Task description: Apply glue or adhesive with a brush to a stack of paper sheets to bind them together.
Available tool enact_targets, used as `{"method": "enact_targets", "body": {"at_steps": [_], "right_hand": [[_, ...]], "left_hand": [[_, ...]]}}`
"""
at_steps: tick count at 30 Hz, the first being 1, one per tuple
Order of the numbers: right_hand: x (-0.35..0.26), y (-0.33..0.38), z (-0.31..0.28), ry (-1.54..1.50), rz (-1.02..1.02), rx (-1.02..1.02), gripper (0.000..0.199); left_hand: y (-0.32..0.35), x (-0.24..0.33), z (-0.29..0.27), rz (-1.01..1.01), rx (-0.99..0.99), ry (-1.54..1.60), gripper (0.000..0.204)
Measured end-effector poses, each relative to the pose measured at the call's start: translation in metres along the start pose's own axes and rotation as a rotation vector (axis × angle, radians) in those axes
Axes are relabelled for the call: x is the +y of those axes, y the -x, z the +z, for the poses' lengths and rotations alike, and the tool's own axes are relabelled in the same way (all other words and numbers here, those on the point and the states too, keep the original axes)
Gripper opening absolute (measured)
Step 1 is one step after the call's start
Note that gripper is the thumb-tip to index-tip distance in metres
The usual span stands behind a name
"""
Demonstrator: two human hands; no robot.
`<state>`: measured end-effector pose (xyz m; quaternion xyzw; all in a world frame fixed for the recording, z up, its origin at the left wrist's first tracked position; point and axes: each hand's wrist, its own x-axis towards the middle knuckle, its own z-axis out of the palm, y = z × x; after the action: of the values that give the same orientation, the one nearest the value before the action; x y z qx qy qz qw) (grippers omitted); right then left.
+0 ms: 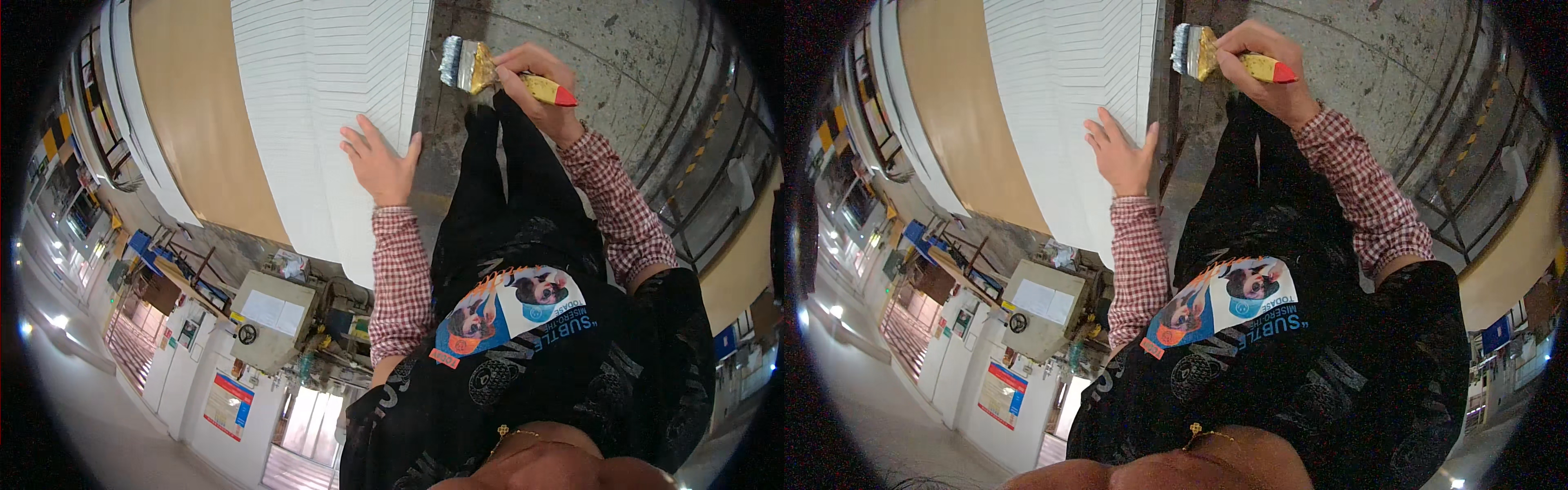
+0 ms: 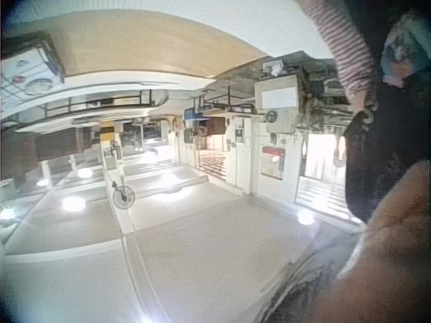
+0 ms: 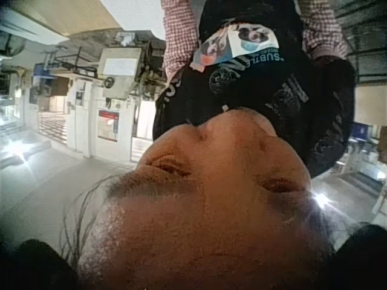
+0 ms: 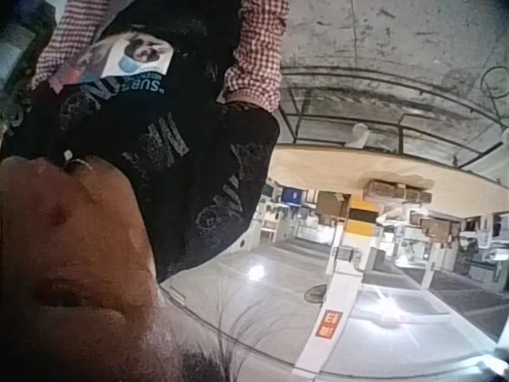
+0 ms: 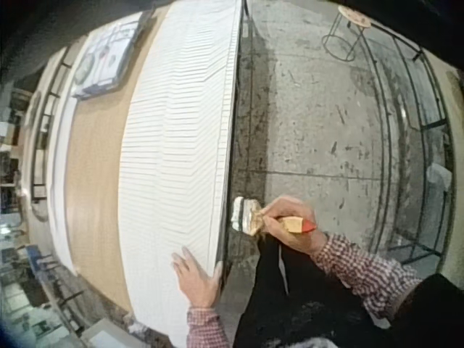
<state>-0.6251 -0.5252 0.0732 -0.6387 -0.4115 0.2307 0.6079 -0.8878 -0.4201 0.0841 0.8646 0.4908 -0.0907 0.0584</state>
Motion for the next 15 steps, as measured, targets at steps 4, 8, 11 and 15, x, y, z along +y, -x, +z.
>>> {"method": "enact_targets", "body": {"at_steps": [4,8,11,15], "right_hand": [[-0.002,-0.012,0.005,0.008,-0.082,0.008,0.006],[0.002,-0.033,0.005,0.059,-0.174,0.027,0.006],[0.008,-0.034,0.01,0.072,-0.206,0.033,0.005],[0.007,-0.019,0.007,0.1,-0.1,-0.06,0.003]], "left_hand": [[-0.014,-0.014,-0.028,0.02,-0.098,0.136,0.081],[-0.023,-0.015,-0.042,0.029,-0.178,0.242,0.072],[-0.029,-0.01,-0.047,0.017,-0.2,0.292,0.068],[-0.038,-0.001,-0.048,0.039,-0.207,0.313,0.075]]}}
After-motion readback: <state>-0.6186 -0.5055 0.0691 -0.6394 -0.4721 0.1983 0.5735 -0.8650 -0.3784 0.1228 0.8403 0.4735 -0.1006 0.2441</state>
